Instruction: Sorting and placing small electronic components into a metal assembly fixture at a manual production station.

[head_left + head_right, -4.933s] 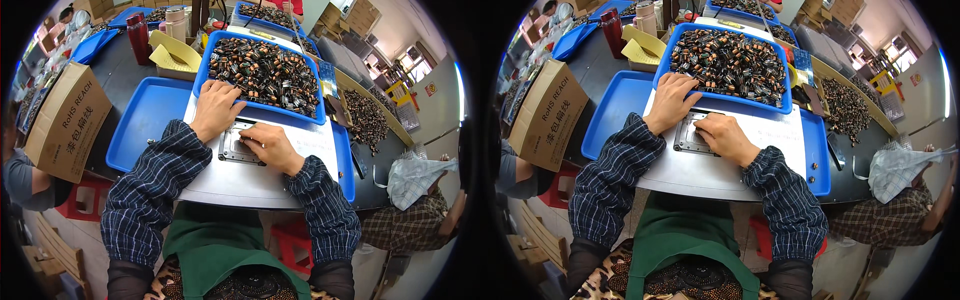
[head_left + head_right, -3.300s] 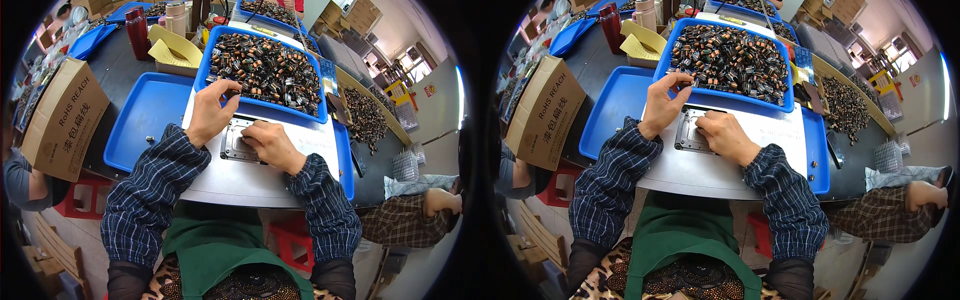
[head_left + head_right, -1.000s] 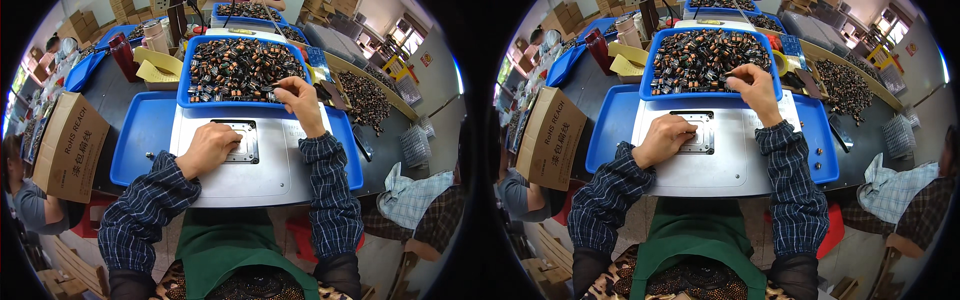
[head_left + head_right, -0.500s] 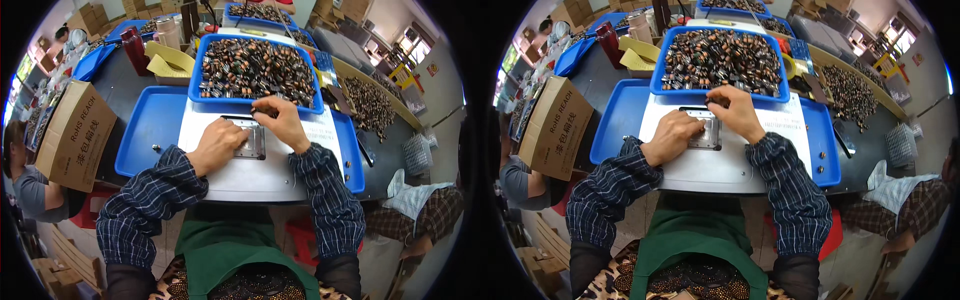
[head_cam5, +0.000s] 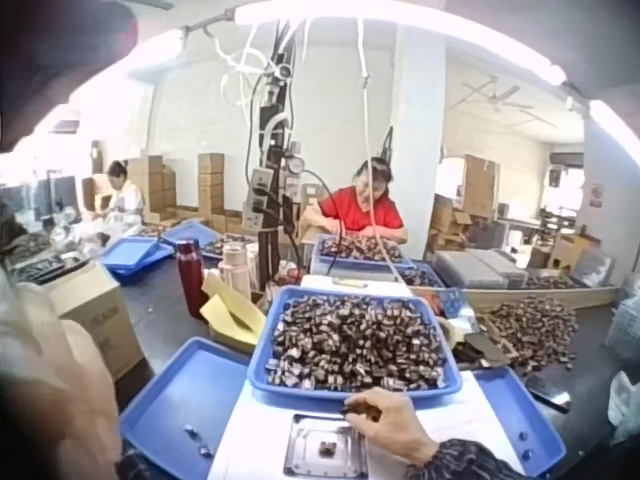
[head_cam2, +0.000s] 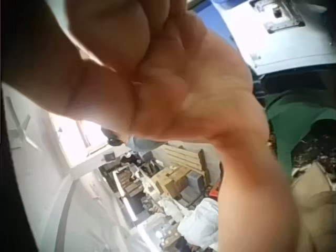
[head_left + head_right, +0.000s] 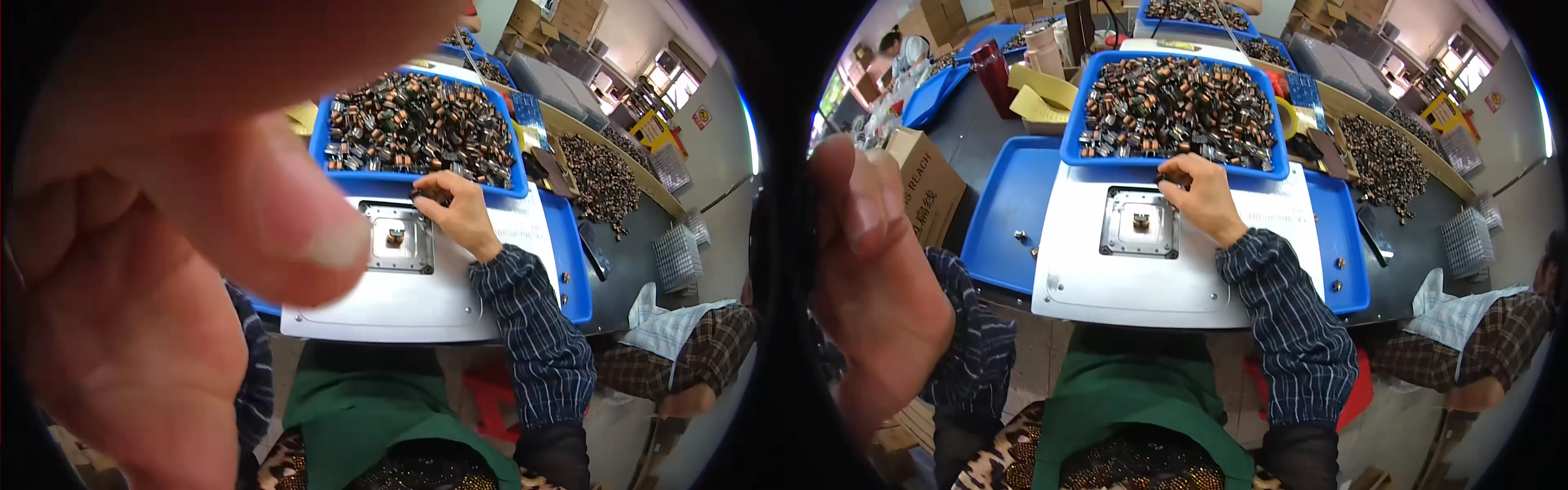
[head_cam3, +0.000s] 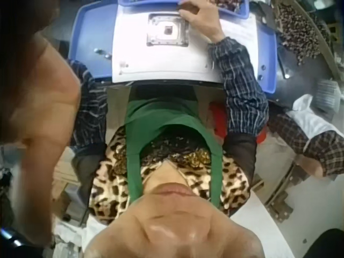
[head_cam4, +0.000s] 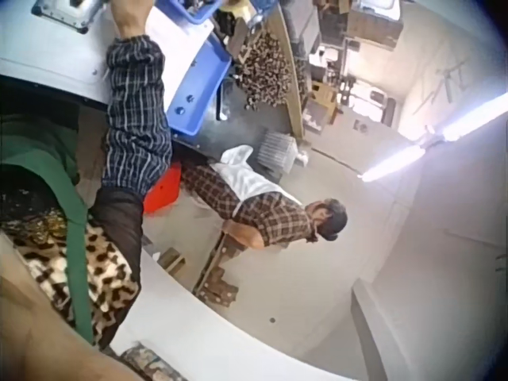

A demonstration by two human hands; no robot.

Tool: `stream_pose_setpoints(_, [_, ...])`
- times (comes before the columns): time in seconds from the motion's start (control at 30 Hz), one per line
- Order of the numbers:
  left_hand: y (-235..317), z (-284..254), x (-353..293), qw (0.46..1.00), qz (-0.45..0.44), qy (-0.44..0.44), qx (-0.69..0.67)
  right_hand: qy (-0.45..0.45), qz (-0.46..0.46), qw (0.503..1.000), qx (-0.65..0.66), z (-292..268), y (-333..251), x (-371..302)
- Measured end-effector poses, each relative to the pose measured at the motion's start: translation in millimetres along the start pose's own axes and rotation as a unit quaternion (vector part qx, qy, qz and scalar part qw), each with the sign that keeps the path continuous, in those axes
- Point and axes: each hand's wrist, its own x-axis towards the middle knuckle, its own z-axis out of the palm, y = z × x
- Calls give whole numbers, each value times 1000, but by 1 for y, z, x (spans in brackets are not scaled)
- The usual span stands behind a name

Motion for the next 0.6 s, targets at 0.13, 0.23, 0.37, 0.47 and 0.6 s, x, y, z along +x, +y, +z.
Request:
stream_pose_setpoints(0.13, [8, 24, -20, 999, -25, 10, -34, -6, 28, 1000, 8, 0, 6, -8])
stream_pose_setpoints(0.23, [39, 26, -23, 999, -28, 15, -42, 9, 10, 1000, 27, 1, 0, -6])
stream_pose_setpoints(0.37, [49, 32, -13, 997, -48, 22, -55, -3, 0, 999, 36, 0, 1, -6])
stream_pose_setpoints(0.47, [12, 31, 15, 997, -57, 34, -46, -1, -12, 999, 31, 6, -6, -7])
stream_pose_setpoints(0.6, [19, 20, 14, 997, -38, 37, -59, -2, 1, 1000, -21, -6, 1, -13])
